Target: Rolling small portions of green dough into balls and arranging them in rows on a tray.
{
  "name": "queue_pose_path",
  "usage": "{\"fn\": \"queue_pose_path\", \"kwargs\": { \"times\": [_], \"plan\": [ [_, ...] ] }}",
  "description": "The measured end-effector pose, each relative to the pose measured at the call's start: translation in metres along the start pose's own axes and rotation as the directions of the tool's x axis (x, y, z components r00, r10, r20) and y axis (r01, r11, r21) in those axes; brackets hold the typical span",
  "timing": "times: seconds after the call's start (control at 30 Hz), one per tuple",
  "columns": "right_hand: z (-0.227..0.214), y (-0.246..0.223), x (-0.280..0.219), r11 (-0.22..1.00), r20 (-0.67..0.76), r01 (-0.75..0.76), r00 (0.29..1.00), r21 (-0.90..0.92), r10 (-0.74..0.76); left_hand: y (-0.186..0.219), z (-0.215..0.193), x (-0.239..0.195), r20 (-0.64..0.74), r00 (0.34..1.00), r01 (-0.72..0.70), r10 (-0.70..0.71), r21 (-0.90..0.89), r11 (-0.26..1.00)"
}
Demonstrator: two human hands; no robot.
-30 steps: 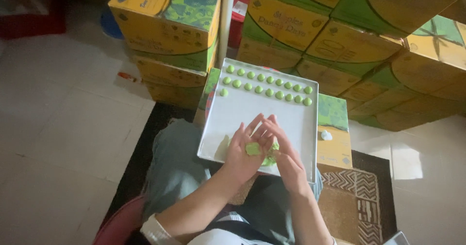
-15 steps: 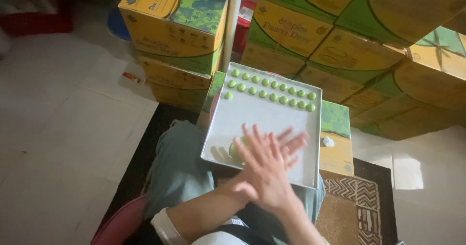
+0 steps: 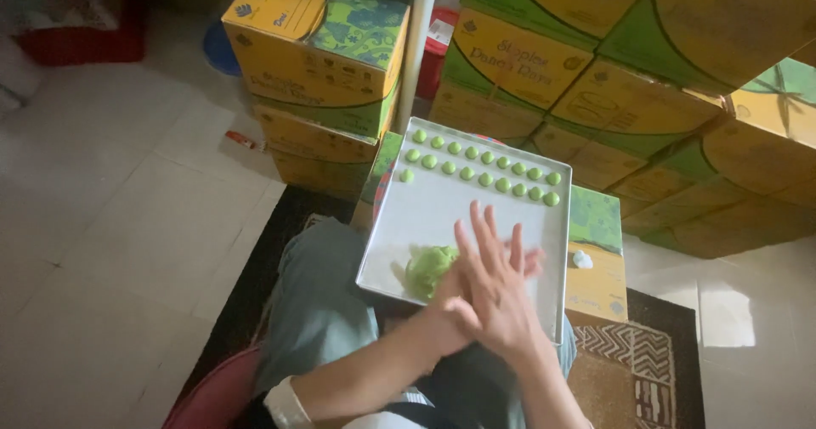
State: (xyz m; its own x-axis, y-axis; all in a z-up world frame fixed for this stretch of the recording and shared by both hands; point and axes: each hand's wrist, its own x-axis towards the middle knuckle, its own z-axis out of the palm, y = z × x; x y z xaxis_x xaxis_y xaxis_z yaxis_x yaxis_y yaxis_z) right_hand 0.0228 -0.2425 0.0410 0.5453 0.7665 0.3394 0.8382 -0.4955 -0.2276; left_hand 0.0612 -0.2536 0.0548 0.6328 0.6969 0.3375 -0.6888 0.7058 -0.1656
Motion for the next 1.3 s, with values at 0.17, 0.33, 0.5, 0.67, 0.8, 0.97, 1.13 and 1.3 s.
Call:
{"fn": "queue_pose_path", "kwargs": {
  "times": [0.17,0.33,0.5,0.67,0.8,0.97,1.13,1.3],
  "plan": [
    [-0.006,0.006,0.011,0.996,-0.045,0.054,0.997,-0.067,-0.058,0.060,-0.097,0.011,0.294,0.533,0.801,-0.794,0.127,0.585],
    [-0.003,0.013,0.002,0.997,-0.081,0.065,0.994,-0.049,-0.069,0.019,-0.027,0.017,-0.018,1.000,0.011,-0.013,-0.066,0.998],
    [-0.005,0.010,0.009,0.981,-0.040,0.083,0.995,-0.173,-0.092,0.034,-0.055,0.024,0.047,0.789,0.614,-0.613,-0.019,0.789],
    [-0.008,0.014,0.004,0.997,-0.025,0.005,1.000,-0.080,-0.007,0.053,-0.067,0.027,0.162,0.872,0.477,-0.462,-0.061,0.877],
    [0.003,0.001,0.013,0.960,0.052,0.133,0.991,-0.248,-0.124,0.080,-0.085,0.032,0.290,0.338,0.941,-0.895,-0.081,0.329],
    [-0.016,0.029,0.025,0.994,0.022,-0.054,0.998,-0.091,0.056,0.051,-0.095,0.016,0.515,0.679,0.455,-0.523,0.264,0.850],
    [0.001,0.002,0.020,0.982,0.126,0.131,0.985,-0.133,-0.114,0.090,-0.085,0.055,0.044,0.372,0.924,-0.927,0.082,0.374],
    [-0.013,0.029,0.034,0.995,-0.028,-0.043,0.999,-0.091,0.041,0.092,-0.103,0.058,0.220,0.329,0.942,-0.918,-0.140,0.304]
  ]
}}
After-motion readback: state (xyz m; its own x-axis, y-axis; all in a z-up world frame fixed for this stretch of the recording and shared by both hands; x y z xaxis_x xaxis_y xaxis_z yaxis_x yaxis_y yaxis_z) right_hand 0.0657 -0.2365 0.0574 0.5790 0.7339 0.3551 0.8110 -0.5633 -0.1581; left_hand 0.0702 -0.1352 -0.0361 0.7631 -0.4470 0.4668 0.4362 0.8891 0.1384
